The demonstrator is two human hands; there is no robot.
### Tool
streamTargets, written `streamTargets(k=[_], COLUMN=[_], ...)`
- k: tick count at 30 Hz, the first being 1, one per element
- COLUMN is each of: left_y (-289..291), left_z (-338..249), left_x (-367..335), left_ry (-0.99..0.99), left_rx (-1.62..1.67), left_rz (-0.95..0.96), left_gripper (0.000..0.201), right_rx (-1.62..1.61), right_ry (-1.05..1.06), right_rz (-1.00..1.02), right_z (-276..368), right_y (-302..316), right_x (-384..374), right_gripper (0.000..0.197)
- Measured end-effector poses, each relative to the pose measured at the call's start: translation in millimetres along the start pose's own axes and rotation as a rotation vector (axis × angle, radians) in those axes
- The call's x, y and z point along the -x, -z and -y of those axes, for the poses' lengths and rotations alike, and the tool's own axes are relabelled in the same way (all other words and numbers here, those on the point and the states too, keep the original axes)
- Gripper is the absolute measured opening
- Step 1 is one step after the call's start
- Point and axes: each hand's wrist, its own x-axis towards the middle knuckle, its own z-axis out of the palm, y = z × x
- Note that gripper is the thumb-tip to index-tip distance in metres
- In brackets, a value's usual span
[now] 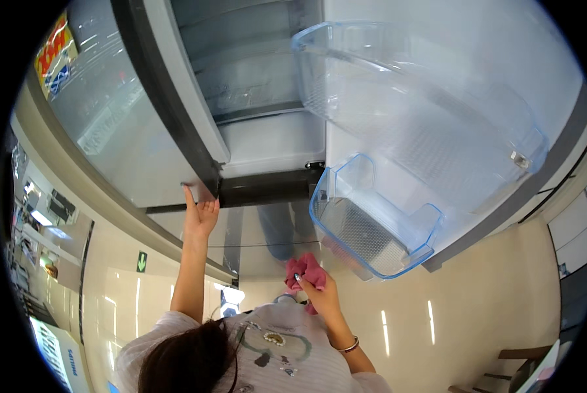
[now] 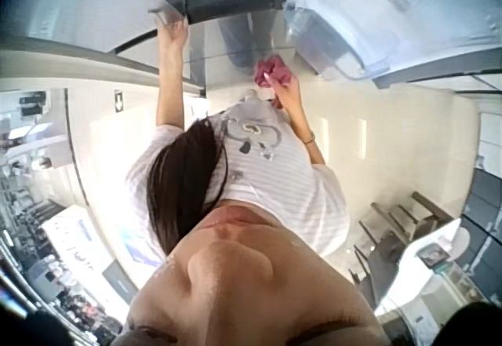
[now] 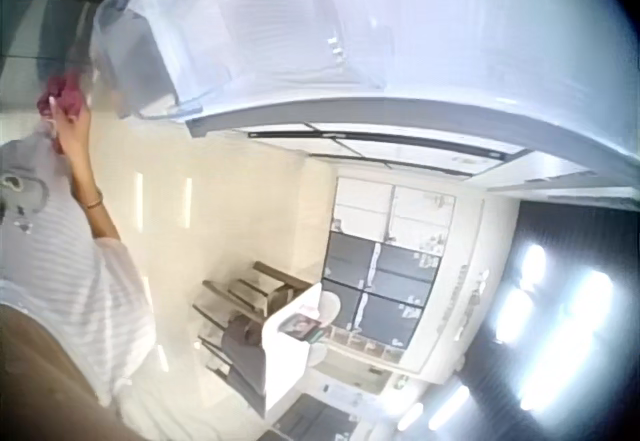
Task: The person wipes the interior surfaces of an empty refrigerator with a pink cloth. They clean the bottom shelf, door compartments, and upper shelves systematically. The person also wipes the exterior door handles and the front panel of the appliance.
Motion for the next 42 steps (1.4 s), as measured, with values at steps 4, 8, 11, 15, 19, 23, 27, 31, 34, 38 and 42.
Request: streamTargets(k=[4,8,11,15,19,23,27,31,34,38,42], left_y=[15.8,5.4,4.2,7.6,5.4,1.6,4.8,-23.2,-27.7,-16.3,-13.2], left_z=[1.2,4.1,3.1,5.2,4.5,4.7,10.5,5.0,1.4,-0.1,-1.4], left_x=[-9.1,-1.9,5.2,5.8,12.0,15.4,12.2,27.8,23.7,22.6,27.6], left_ry=[-0.085,-0.087,-0.083,-0.087,-0.094,-0.137,-0.155,-0.074,-0.008,-0.002,0.004], left_rx=[-0.014,-0.005,0.013,0.004,-0.019,-0.084,-0.058,0.073,0.303,0.286,0.23], left_rz=[-0.013,-0.048,-0.077,-0.068,-0.016,0.01,0.013,-0.024,-0.071,-0.07,-0.018], left_gripper=[0.077,0.077,0.076,0.075,0.067,0.064,0.063,0.059,0.073,0.075,0.077], right_rx=[0.117,0.186,0.16,0.163,0.102,0.08,0.218,0.261,0.304,0.16,0.126], right_ry=[-0.43,-0.156,-0.15,-0.351,-0.287,-0.344,-0.236,-0.315,-0.404,-0.302,-0.271], right_rz=[0.062,0.068,0.073,0.069,0.121,0.165,0.222,0.259,0.279,0.315,0.297], right_z=[8.8,1.2,-10.3,0.7,-19.4,-12.7,-14.2,0.4,3.8,-22.3,-38.4], right_y=[7.0,4.1,2.7,-1.7,-6.3,-18.5,-25.6,-35.3,-36.7,-28.9,-14.6], right_x=[6.6,-2.5,-13.9,-32.9,-54.2,-75.2,-90.6,-95.7,-94.9,-75.6,-55.4], right_gripper=[0.008,0.007,0.007,0.012,0.017,0.024,0.029,0.03,0.03,0.027,0.023])
